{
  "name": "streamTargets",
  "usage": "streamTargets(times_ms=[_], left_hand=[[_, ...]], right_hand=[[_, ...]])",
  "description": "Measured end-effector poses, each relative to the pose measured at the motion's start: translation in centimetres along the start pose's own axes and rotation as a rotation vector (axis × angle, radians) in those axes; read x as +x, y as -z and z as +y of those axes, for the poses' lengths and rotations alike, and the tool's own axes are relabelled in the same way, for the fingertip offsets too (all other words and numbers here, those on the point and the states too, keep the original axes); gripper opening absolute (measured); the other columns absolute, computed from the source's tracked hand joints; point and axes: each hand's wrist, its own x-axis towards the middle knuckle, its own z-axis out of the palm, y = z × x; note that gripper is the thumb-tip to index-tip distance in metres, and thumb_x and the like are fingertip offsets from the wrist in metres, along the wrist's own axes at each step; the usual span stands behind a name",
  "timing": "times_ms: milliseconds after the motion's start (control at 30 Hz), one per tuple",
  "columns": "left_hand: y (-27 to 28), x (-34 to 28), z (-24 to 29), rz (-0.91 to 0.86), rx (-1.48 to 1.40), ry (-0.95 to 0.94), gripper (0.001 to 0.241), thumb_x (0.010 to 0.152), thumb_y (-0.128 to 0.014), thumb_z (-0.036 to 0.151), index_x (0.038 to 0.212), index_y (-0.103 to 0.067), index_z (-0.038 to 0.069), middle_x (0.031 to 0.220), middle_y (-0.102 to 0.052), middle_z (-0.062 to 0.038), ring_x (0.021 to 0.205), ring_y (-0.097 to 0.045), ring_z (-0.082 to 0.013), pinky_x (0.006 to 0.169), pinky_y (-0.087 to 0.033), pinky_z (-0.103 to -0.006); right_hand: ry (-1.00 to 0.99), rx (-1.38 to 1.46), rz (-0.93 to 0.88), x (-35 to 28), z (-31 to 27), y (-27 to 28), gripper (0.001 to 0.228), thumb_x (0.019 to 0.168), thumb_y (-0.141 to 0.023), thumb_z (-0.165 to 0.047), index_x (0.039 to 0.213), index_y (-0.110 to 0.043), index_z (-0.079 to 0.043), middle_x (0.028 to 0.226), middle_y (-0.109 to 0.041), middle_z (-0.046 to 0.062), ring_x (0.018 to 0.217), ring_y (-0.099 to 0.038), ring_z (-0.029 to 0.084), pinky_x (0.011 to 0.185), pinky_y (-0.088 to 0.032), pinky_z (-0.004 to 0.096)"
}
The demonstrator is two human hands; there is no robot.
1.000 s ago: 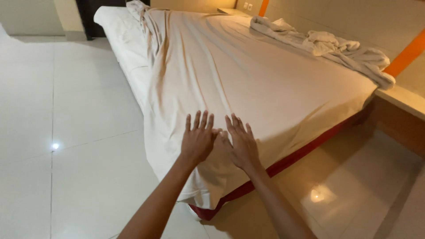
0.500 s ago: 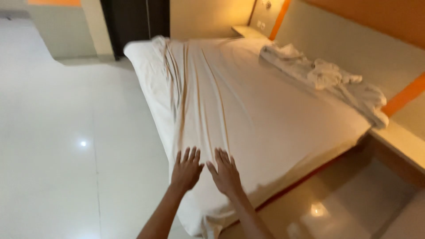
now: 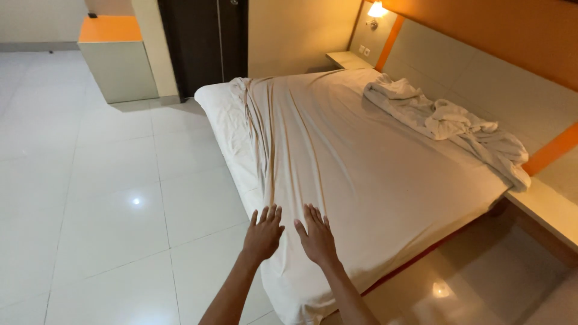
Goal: The person smooths a white fitted sheet over a mattress, tucking the edges under. They then spread a white duvet over the bed, smoothing it out and folding the top edge back to create a neat appearance.
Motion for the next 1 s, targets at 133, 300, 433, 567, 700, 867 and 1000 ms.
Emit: streamTargets(times_ms=[133,300,433,567,700,867,1000], left_hand=[[-0.2,1.4,-1.3,0.036,-0.053,-0.006,0.06,0.105,-0.047,0.03,0.156,-0.031,0.004,0.163,-0.035,-0.014,0.151,-0.029,-0.0324,0.122,-0.023,-0.0547],[0.1,4.5,-2.5,0.058,-0.096,-0.027,0.06,0.104,-0.049,0.029,0.156,-0.031,0.003,0.162,-0.035,-0.014,0.151,-0.03,-0.0328,0.122,-0.023,-0.0545],[-0.4,8.8,-5.0,0.047,-0.067,-0.049,0.061,0.104,-0.049,0.029,0.156,-0.029,0.003,0.162,-0.033,-0.016,0.15,-0.029,-0.0336,0.121,-0.022,-0.0557],[0.4,10.7,-7.1,0.038,-0.072,-0.083,0.06,0.105,-0.048,0.029,0.156,-0.03,0.003,0.162,-0.035,-0.016,0.15,-0.032,-0.0328,0.122,-0.022,-0.0553],[1.1,13.9,-10.4,0.056,-0.102,-0.092,0.06,0.104,-0.049,0.027,0.155,-0.031,0.003,0.162,-0.037,-0.015,0.149,-0.034,-0.0329,0.121,-0.023,-0.055],[0.7,17.9,-14.7,0.034,-0.088,-0.122,0.06,0.103,-0.05,0.028,0.155,-0.032,0.004,0.161,-0.038,-0.014,0.149,-0.034,-0.0327,0.122,-0.023,-0.0549],[-0.2,21.6,-18.1,0.004,-0.058,-0.193,0.059,0.105,-0.048,0.029,0.156,-0.032,0.004,0.161,-0.037,-0.014,0.149,-0.033,-0.0331,0.122,-0.022,-0.0549]], right_hand=[[-0.007,0.016,0.024,1.2,-0.6,-0.3,0.069,0.105,-0.038,-0.051,0.16,-0.028,-0.01,0.167,-0.028,0.012,0.156,-0.022,0.026,0.126,-0.014,0.044],[0.013,-0.01,0.052,4.2,-0.4,-1.7,0.068,0.105,-0.04,-0.049,0.16,-0.031,-0.009,0.168,-0.028,0.013,0.156,-0.022,0.026,0.127,-0.013,0.044],[0.038,0.004,0.09,9.3,0.2,-3.5,0.067,0.106,-0.041,-0.048,0.159,-0.032,-0.008,0.168,-0.027,0.014,0.156,-0.021,0.028,0.126,-0.014,0.044],[-0.026,0.043,0.084,11.4,-0.2,-4.7,0.064,0.106,-0.041,-0.045,0.159,-0.033,-0.009,0.167,-0.029,0.013,0.156,-0.022,0.027,0.126,-0.014,0.044],[-0.024,0.034,0.073,15.8,-2.0,-5.1,0.063,0.106,-0.042,-0.043,0.158,-0.033,-0.009,0.167,-0.029,0.013,0.157,-0.022,0.027,0.126,-0.015,0.044],[-0.027,0.032,0.081,20.6,-3.7,-6.5,0.063,0.106,-0.042,-0.041,0.159,-0.032,-0.008,0.167,-0.028,0.013,0.156,-0.022,0.027,0.126,-0.014,0.045],[-0.087,0.054,0.092,23.6,-4.7,-7.6,0.06,0.107,-0.041,-0.04,0.158,-0.033,-0.008,0.167,-0.028,0.013,0.156,-0.022,0.026,0.126,-0.014,0.045]])
